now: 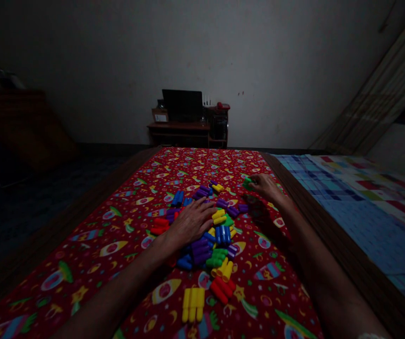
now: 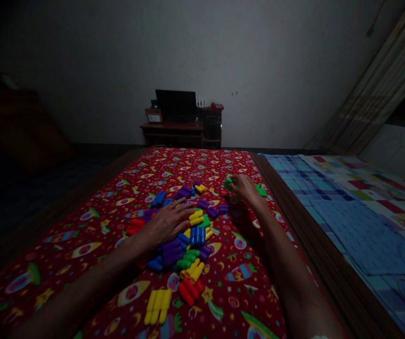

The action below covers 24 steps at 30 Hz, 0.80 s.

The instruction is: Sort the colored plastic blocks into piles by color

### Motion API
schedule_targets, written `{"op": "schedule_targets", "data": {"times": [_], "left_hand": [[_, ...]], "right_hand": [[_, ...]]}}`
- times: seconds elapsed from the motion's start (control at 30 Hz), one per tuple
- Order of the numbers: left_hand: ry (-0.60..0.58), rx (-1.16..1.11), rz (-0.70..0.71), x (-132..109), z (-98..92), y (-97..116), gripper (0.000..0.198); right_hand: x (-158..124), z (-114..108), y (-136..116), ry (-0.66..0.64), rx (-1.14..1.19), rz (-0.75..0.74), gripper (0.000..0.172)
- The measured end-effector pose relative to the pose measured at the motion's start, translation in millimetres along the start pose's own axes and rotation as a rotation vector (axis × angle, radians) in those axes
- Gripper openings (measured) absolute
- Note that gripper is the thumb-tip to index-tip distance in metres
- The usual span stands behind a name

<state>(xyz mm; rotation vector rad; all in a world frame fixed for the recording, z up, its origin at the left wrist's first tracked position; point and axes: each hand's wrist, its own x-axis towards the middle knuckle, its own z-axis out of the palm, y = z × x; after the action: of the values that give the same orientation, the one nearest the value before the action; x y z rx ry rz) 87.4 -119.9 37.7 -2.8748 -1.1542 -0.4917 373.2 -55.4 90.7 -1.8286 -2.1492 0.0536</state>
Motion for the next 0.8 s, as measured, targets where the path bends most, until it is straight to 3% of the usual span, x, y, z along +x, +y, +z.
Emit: {"op": "schedule_targets", "data": {"times": [0.1,0.2,0.37,0.5,0.57,0.63,0.8], "left_hand": [[0.011,0.006,0.015,0.0,0.6,-0.4,0.031],[0.024,0.006,0.023,-0.1,0.6,-0.1,0.031],[0.024,0.006,0.026,0.0,-0.4,-0.1,0.032],[0.032,0.027,0.043,0.8,1.2,-1.0,0.032],[0.043,0.033,0.039,0.8,2.9,-2.0,0.032],[0.055,0.031,0.039,0.4,4.2,-2.8,0.032],[0.077,0.024,0.051,-0.9,4.9,-3.1,0.032]], "right_hand": [[-0.5,0.1,31.6,0.164,-0.013,0.172,0.031],[-4.4,4.8,49.9,0.209,-0.044,0.305,0.032],[-10.0,12.8,55.1,0.166,-0.084,0.404,0.035],[-10.9,5.2,46.1,0.203,-0.119,0.41,0.038],[-10.3,-5.0,33.4,0.185,-0.154,0.366,0.036],[-10.5,-15.8,13.3,0.084,-0.176,0.247,0.033],[-22.7,-17.9,-52.7,-0.401,-0.117,-0.261,0.023]]}}
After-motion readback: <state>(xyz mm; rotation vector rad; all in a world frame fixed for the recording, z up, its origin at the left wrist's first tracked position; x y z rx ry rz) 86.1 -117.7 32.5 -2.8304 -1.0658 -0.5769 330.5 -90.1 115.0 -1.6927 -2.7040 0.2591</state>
